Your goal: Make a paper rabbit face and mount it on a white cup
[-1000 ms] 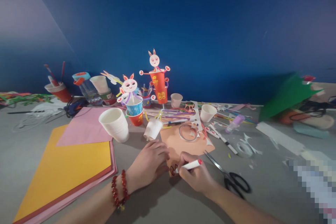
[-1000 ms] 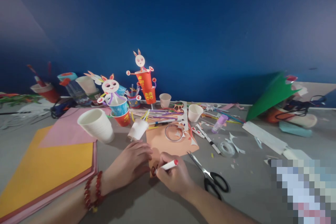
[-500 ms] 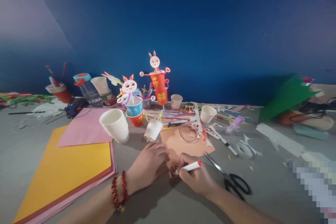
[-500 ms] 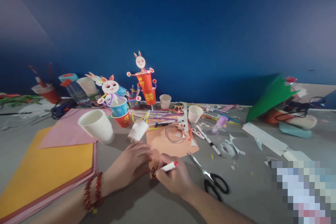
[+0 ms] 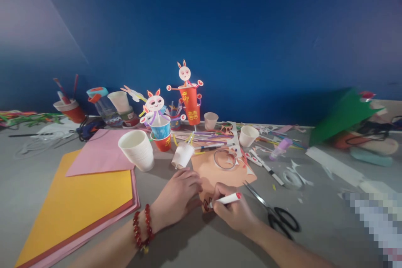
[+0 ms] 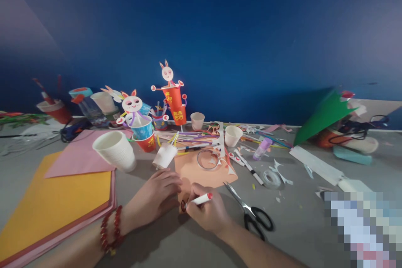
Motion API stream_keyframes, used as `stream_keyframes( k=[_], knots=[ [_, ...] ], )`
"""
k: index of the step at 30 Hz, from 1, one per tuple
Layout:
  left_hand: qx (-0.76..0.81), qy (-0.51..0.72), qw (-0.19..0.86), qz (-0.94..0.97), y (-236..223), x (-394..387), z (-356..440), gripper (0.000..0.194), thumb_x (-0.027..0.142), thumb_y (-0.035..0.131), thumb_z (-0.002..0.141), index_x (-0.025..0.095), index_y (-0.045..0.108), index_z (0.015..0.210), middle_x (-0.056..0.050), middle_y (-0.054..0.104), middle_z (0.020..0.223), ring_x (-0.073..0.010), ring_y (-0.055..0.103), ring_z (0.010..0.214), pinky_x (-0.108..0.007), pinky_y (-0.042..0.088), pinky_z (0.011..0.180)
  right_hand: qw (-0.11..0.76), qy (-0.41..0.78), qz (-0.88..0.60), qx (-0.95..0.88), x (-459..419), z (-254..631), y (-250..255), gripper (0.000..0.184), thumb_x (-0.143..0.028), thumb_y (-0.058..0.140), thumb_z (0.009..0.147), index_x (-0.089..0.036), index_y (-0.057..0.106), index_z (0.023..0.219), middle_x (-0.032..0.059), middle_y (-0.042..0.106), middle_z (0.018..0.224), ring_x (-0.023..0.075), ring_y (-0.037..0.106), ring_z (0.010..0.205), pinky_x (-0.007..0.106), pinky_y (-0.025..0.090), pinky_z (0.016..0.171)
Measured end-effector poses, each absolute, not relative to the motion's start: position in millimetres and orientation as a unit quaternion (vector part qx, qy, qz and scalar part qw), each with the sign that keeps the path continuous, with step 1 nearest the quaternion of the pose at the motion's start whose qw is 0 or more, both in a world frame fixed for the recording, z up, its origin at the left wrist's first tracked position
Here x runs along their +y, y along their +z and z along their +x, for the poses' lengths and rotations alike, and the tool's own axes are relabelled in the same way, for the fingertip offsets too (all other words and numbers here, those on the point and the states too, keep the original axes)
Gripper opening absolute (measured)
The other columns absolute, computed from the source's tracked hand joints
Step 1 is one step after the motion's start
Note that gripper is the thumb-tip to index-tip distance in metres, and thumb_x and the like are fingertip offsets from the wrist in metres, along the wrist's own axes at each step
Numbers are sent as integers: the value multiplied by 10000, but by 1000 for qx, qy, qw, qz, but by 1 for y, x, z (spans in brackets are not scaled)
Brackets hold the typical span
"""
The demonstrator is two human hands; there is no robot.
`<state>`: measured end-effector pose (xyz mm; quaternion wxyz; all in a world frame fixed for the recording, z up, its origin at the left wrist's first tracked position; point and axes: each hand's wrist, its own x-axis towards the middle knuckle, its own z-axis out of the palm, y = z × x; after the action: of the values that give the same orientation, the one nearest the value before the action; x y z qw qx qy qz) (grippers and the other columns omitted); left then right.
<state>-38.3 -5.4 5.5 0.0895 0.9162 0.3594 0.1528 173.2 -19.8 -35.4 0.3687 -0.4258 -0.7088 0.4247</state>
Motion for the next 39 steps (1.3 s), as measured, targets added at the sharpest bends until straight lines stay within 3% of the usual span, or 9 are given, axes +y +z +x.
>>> stream_keyframes(
  k=[9, 39],
  knots=[
    [364, 150, 95, 914, 4, -6, -38, 105, 272, 649, 900, 204, 657, 980, -64, 704, 1141, -266, 573, 1170, -436, 374, 1049, 374, 421, -423, -710, -19, 173, -37, 119, -142, 485, 705, -220, 476, 615, -52, 515, 568, 120, 441, 539, 228, 311, 522],
    [360, 151, 103, 915, 5, -5, -38, 108, 258, 662, 894, 191, 649, 978, -60, 697, 1144, -258, 571, 1167, -429, 357, 1050, 373, 431, -429, -701, -19, 173, -38, 111, -153, 482, 708, -218, 478, 618, -44, 535, 575, 119, 439, 536, 233, 297, 516]
  ],
)
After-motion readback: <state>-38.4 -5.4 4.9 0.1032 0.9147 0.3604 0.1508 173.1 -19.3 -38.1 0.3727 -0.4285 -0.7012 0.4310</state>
